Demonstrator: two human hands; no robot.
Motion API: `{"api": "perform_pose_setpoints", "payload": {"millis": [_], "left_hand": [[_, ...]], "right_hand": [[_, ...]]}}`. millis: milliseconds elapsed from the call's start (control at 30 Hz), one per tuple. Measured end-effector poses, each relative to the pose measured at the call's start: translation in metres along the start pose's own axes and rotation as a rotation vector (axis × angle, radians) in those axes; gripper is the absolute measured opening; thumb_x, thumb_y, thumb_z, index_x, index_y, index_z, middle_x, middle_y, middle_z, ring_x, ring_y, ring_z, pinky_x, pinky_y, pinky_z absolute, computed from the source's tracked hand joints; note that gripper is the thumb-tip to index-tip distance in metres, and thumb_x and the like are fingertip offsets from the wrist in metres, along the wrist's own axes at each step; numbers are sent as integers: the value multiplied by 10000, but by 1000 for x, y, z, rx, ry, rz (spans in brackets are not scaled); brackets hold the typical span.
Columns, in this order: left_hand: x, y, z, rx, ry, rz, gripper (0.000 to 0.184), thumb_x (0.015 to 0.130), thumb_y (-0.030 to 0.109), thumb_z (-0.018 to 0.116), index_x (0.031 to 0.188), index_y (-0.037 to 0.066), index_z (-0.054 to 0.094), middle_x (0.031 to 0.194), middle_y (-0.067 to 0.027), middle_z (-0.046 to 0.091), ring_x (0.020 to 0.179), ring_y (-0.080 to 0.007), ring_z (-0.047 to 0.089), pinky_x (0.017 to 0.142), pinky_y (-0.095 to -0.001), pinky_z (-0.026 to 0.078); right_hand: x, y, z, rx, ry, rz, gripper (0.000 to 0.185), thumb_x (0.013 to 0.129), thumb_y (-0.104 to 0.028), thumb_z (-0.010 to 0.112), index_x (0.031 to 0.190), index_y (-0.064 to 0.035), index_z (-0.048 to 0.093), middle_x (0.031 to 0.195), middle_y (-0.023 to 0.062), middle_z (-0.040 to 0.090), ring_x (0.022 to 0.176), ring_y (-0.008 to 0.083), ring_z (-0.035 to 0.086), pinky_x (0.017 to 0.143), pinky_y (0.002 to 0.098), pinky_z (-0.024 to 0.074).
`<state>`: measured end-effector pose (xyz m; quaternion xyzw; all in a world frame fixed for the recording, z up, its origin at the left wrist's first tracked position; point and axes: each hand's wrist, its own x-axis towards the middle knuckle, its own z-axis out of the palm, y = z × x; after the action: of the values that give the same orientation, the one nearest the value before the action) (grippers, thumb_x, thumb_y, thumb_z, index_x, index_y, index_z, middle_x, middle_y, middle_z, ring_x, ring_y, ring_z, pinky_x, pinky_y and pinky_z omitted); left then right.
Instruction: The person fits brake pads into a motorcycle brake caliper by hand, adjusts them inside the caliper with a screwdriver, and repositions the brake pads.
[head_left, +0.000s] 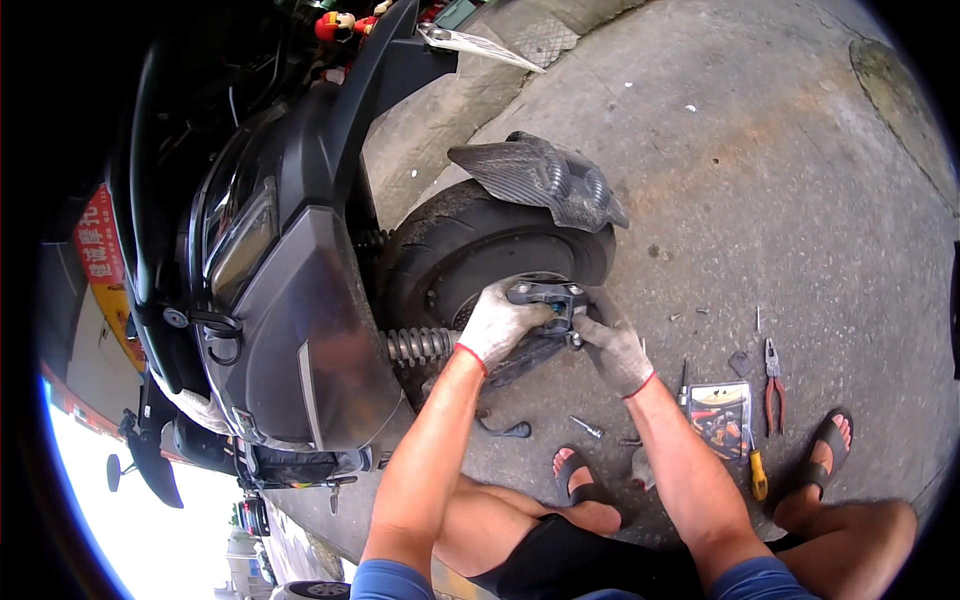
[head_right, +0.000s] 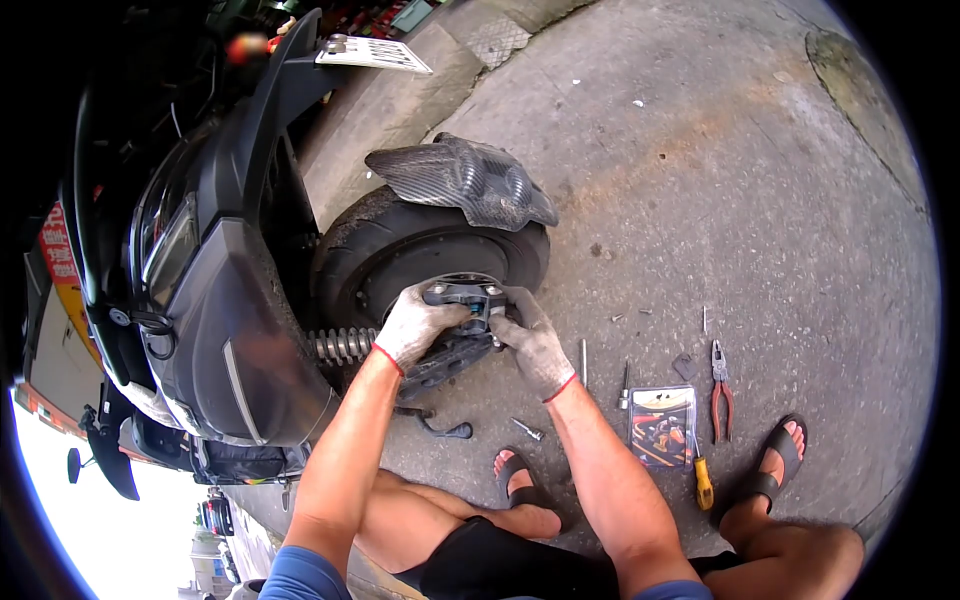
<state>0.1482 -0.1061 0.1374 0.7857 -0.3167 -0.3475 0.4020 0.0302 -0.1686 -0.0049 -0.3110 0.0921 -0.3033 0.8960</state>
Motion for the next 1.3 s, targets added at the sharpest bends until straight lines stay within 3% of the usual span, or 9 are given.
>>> {"api": "perform_pose_setpoints", "payload": {"millis": [200,367,600,1033,1300], "left_hand": [[1,1,0,87,7,4,404,760,-34,688,1164,-27,673,1025,-84,726,897,-146,675,828,-286,550],[-4,-3,6,-162,82,-51,406,723,-70,659,1123,-7,693,1018,-82,724,887,-155,680,820,-290,549],[-6,2,12,-29,140,-12,389,728,-51,666,1113,-7,693,1006,-70,714,867,-145,675,822,-287,541],[-6,0,9,-12,155,-48,358,747,-5,696,1104,0,690,988,-55,706,857,-142,663,805,-281,533],[-7,-5,0,-26,104,-55,349,772,5,708,1120,-11,681,1003,-58,710,864,-142,669,817,-286,538]], "right_hand": [[2,-2,-2,-32,-13,-7,464,909,-157,624,1339,-14,528,1035,45,612,911,113,541,783,277,454],[2,-19,-3,-202,-57,11,454,911,-125,615,1343,-16,528,1032,44,607,927,109,538,808,278,458],[-1,-13,1,-308,3,-63,445,942,-119,584,1370,-21,516,1083,40,602,963,111,532,850,277,460],[-1,-12,2,-230,20,-4,455,936,-147,607,1365,-21,517,1070,38,596,952,97,533,827,257,456],[3,-6,-4,-21,-72,33,581,886,-153,640,1405,37,462,1178,80,617,1054,139,564,907,289,452]]}}
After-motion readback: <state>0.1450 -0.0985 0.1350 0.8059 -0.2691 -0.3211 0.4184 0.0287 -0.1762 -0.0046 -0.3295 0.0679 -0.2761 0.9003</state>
